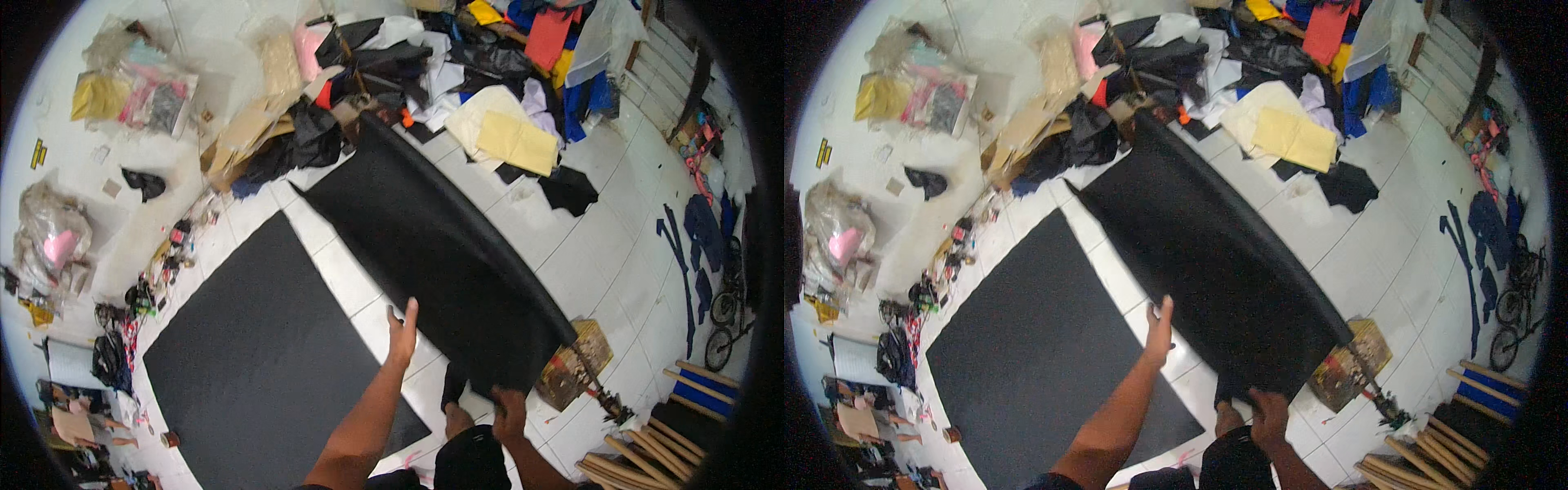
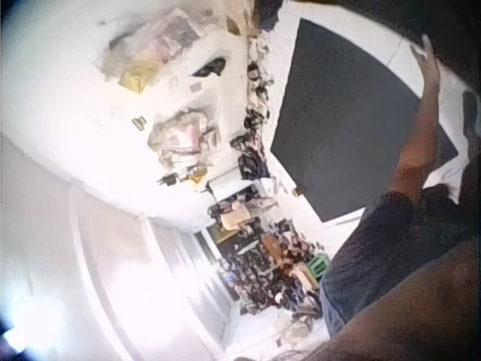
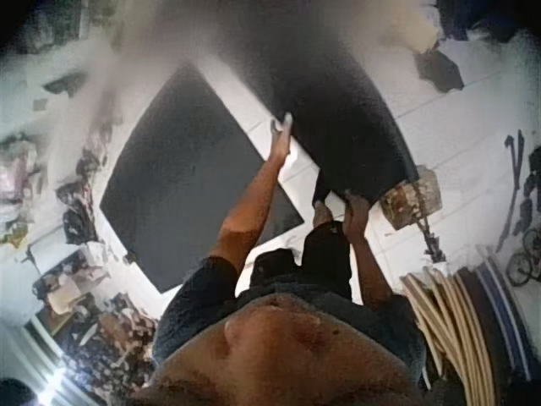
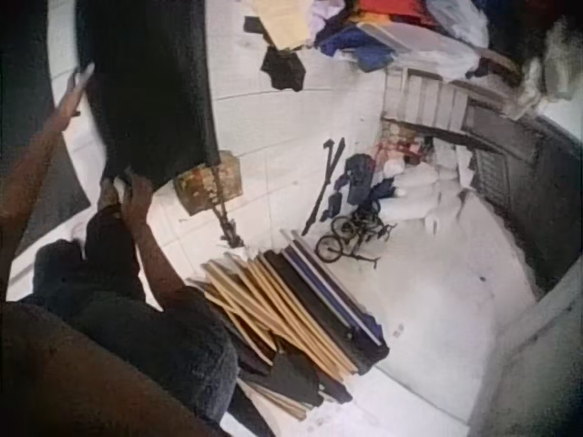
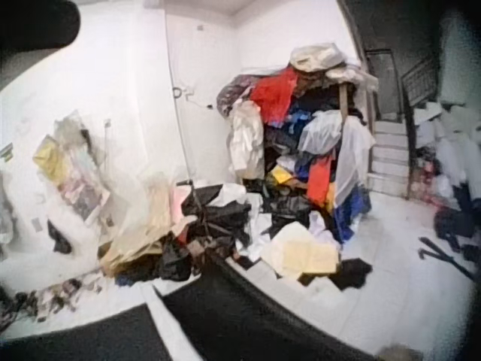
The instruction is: The person uses shears to cut a large piece of black fabric on the floor, using a wooden rod to smooth and position the material, and then folds the cut section.
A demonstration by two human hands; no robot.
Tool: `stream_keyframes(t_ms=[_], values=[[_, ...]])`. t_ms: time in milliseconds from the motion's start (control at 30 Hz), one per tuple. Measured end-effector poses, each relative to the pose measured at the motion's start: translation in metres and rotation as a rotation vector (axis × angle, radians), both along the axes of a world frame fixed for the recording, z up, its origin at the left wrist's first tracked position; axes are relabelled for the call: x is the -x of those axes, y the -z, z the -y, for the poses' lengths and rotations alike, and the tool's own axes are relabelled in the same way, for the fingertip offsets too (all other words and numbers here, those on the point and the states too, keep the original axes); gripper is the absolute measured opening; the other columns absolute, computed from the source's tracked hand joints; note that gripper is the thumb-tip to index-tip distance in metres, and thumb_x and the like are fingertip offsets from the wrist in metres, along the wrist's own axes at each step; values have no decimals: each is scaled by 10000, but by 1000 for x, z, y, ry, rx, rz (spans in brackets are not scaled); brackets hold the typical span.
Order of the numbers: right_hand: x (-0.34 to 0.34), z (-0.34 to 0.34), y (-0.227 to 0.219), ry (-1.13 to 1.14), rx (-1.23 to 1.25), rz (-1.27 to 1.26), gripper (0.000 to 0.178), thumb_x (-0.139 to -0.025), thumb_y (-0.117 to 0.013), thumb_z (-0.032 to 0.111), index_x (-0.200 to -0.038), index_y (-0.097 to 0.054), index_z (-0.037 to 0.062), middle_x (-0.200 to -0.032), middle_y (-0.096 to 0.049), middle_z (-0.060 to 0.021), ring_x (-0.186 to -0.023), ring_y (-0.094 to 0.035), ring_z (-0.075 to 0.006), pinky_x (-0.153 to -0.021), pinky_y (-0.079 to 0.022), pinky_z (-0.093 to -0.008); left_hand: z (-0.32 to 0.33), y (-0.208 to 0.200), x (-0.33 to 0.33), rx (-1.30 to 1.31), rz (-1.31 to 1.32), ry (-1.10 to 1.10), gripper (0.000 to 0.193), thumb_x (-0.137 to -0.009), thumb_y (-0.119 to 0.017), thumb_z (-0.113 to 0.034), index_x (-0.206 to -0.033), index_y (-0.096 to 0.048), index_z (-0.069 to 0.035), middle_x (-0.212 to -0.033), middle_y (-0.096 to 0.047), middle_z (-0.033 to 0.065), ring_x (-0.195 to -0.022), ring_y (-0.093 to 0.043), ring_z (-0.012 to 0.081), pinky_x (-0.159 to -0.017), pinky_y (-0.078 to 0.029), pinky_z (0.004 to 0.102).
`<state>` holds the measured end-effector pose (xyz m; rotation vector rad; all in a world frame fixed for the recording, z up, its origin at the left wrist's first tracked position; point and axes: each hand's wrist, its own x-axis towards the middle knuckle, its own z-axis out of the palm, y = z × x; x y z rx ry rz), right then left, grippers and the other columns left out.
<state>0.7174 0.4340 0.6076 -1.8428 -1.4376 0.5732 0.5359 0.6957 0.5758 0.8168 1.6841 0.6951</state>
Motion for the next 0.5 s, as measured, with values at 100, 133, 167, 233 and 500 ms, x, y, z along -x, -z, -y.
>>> stream_keyframes(t_ms=[100,133,167,233,500], values=[[-21,-4,-44,-193,175,51,495,-755,-708,178,-1237,-640,89,-1035,-641,-175,-981,-597,-366,-900,-456,-477,-76,-34,-30,162,-223,100,798,-782,-707,-501,-1318,-466,39,-1271,-544,314,-1160,-584,416,-925,-502,447],[-26,-11,-53,-274,203,28,555,-763,-723,229,-1291,-605,104,-1045,-641,-178,-1000,-597,-372,-909,-459,-484,-92,0,-11,110,-374,180,630,-797,-678,-419,-1214,-571,41,-1155,-629,303,-1106,-617,426,-885,-520,452],[-39,-17,-65,-316,252,26,620,-770,-738,281,-1344,-571,118,-1055,-641,-180,-1019,-596,-379,-918,-462,-492,-99,-16,-27,145,-434,266,492,-812,-638,-345,-1116,-638,41,-1069,-670,292,-1059,-639,430,-859,-527,458],[-55,-59,-115,-301,765,-153,799,-771,-745,400,-1447,-426,118,-1104,-634,-204,-1064,-598,-390,-934,-469,-500,-90,-32,-39,-17,-469,417,395,-815,-569,-261,-1058,-668,34,-1049,-670,295,-1026,-651,421,-864,-508,478],[54,-196,-138,-78,737,7,794,-860,-642,492,-1490,-355,104,-1212,-605,-308,-1224,-558,-374,-1024,-429,-466,-15,-120,-32,84,190,150,357,-806,-682,-102,-1129,-619,36,-1048,-683,135,-925,-629,257,-824,-492,382]])
